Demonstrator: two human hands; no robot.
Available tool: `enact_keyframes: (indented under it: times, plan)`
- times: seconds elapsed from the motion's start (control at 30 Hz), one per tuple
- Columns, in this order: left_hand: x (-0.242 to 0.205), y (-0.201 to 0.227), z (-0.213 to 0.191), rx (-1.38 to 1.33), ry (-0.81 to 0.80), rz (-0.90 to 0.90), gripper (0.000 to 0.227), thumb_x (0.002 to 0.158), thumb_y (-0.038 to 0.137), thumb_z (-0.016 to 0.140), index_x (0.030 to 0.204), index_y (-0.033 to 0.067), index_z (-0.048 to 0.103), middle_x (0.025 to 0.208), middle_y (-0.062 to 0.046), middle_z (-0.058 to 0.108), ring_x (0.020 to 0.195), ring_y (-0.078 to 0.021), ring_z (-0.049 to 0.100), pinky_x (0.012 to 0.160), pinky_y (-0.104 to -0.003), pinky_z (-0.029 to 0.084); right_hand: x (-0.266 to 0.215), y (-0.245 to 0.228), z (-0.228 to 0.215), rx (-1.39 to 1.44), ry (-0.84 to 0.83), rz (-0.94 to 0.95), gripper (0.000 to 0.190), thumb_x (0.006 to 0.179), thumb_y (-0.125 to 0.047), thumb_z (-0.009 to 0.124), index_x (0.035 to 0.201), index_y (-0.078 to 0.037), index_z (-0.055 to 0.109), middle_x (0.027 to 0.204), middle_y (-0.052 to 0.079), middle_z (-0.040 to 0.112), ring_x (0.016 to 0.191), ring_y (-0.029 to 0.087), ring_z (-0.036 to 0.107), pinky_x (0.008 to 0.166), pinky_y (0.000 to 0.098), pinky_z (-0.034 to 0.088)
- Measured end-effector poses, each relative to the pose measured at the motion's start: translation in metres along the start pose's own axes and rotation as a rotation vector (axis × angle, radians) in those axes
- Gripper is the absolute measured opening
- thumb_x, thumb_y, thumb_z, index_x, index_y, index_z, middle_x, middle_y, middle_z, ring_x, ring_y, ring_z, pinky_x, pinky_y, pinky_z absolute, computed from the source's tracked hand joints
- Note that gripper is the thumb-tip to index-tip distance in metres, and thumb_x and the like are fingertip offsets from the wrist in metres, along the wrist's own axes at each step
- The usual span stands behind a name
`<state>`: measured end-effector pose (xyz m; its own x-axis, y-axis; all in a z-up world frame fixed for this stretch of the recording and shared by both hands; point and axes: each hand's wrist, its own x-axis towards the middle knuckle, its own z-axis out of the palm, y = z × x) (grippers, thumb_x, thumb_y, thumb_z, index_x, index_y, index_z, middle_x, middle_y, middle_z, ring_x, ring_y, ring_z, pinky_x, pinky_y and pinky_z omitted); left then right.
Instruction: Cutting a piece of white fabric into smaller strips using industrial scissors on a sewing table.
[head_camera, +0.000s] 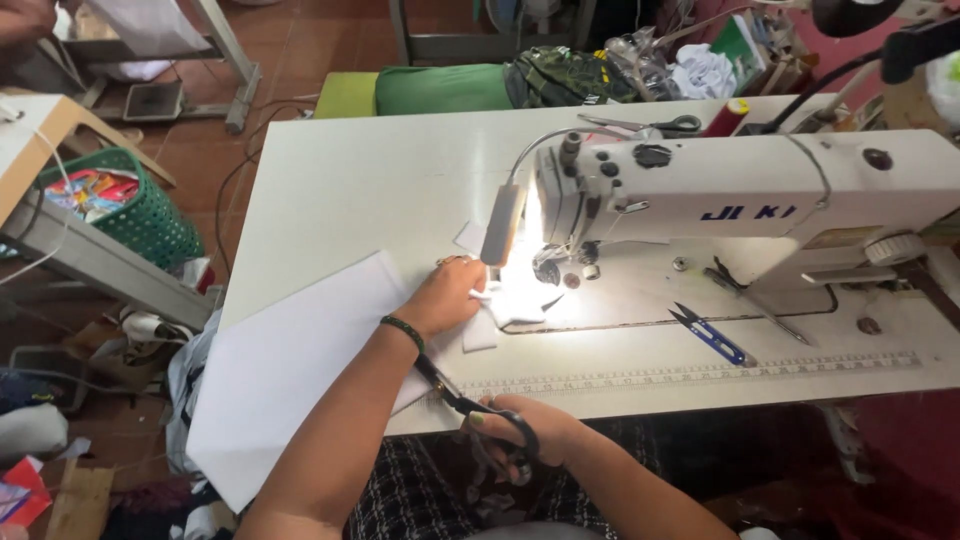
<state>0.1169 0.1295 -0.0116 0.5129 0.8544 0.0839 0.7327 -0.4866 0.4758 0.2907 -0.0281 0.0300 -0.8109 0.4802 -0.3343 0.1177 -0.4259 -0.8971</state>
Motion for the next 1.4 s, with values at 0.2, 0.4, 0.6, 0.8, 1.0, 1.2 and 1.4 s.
enact_keyframes:
  times: [0.2, 0.4, 0.6, 0.8, 1.0, 1.2, 1.4]
  plan:
    - [0.014, 0.054, -0.047, -0.108, -0.241, -0.434, 0.06, 0.075, 0.002, 0.043, 0.134, 0.0112, 0.036, 0.117, -0.017, 0.055, 0.113, -0.0324, 0.05, 0.091, -0.04, 0.047, 0.001, 0.005, -0.003, 0.016, 0.037, 0.017, 0.054, 0.084, -0.056, 0.056, 0.074, -0.003, 0.05, 0.053, 0.006, 0.051, 0.043, 0.013, 0.054, 0.041, 0.0224, 0.045]
    - [0.016, 0.044, -0.047, 0.182, -0.377, -0.219, 0.062, 0.076, 0.005, 0.045, 0.134, 0.0265, 0.053, 0.105, -0.015, 0.053, 0.098, -0.0341, 0.056, 0.087, -0.037, 0.051, -0.002, -0.003, -0.001, -0.031, -0.004, -0.012, 0.062, 0.081, -0.063, 0.054, 0.057, -0.006, 0.051, 0.049, 0.004, 0.052, 0.042, 0.01, 0.055, 0.043, 0.0184, 0.045]
    - [0.029, -0.028, -0.027, 0.143, 0.302, -0.107, 0.095, 0.072, 0.037, 0.074, 0.145, 0.0042, 0.023, 0.146, -0.033, 0.023, 0.132, -0.0444, 0.032, 0.101, -0.05, 0.035, -0.001, -0.009, 0.003, -0.006, 0.047, 0.035, 0.057, 0.082, -0.057, 0.056, 0.061, -0.004, 0.05, 0.051, 0.005, 0.05, 0.041, 0.013, 0.054, 0.039, 0.0219, 0.043]
    - [-0.132, -0.038, -0.089, 0.252, 0.225, -0.655, 0.066, 0.09, 0.046, 0.048, 0.139, 0.0035, 0.034, 0.145, -0.02, 0.034, 0.136, -0.0333, 0.026, 0.106, -0.059, 0.02, -0.001, -0.01, 0.005, -0.043, 0.091, 0.011, 0.048, 0.086, -0.046, 0.055, 0.069, -0.002, 0.051, 0.049, 0.007, 0.051, 0.039, 0.015, 0.052, 0.038, 0.0238, 0.042]
    - [-0.21, -0.048, -0.067, 0.329, 0.138, -0.822, 0.092, 0.083, 0.07, 0.031, 0.149, 0.0114, 0.008, 0.157, -0.009, 0.002, 0.143, -0.0355, -0.002, 0.108, -0.062, 0.003, 0.002, -0.009, 0.006, -0.126, 0.106, 0.025, 0.053, 0.084, -0.05, 0.052, 0.057, -0.003, 0.052, 0.047, 0.008, 0.056, 0.04, 0.015, 0.056, 0.04, 0.0228, 0.044]
    - [-0.182, -0.04, -0.061, 0.282, 0.158, -0.812, 0.096, 0.083, 0.073, 0.031, 0.148, 0.0061, 0.008, 0.156, -0.015, 0.003, 0.142, -0.0385, -0.004, 0.106, -0.066, 0.001, -0.055, 0.004, -0.007, -0.167, 0.181, 0.12, 0.058, 0.074, -0.042, 0.065, 0.115, -0.002, 0.054, 0.063, 0.008, 0.061, 0.048, 0.016, 0.058, 0.041, 0.0282, 0.05]
    - [-0.174, -0.041, -0.035, 0.357, 0.283, -0.719, 0.097, 0.084, 0.073, 0.029, 0.148, 0.0021, 0.013, 0.155, -0.019, 0.007, 0.141, -0.0393, 0.003, 0.103, -0.069, 0.009, -0.124, -0.035, 0.012, -0.132, 0.458, 0.781, 0.061, 0.075, -0.004, 0.066, 0.133, -0.02, 0.056, 0.08, 0.011, 0.063, 0.069, 0.02, 0.058, 0.067, 0.0307, 0.049]
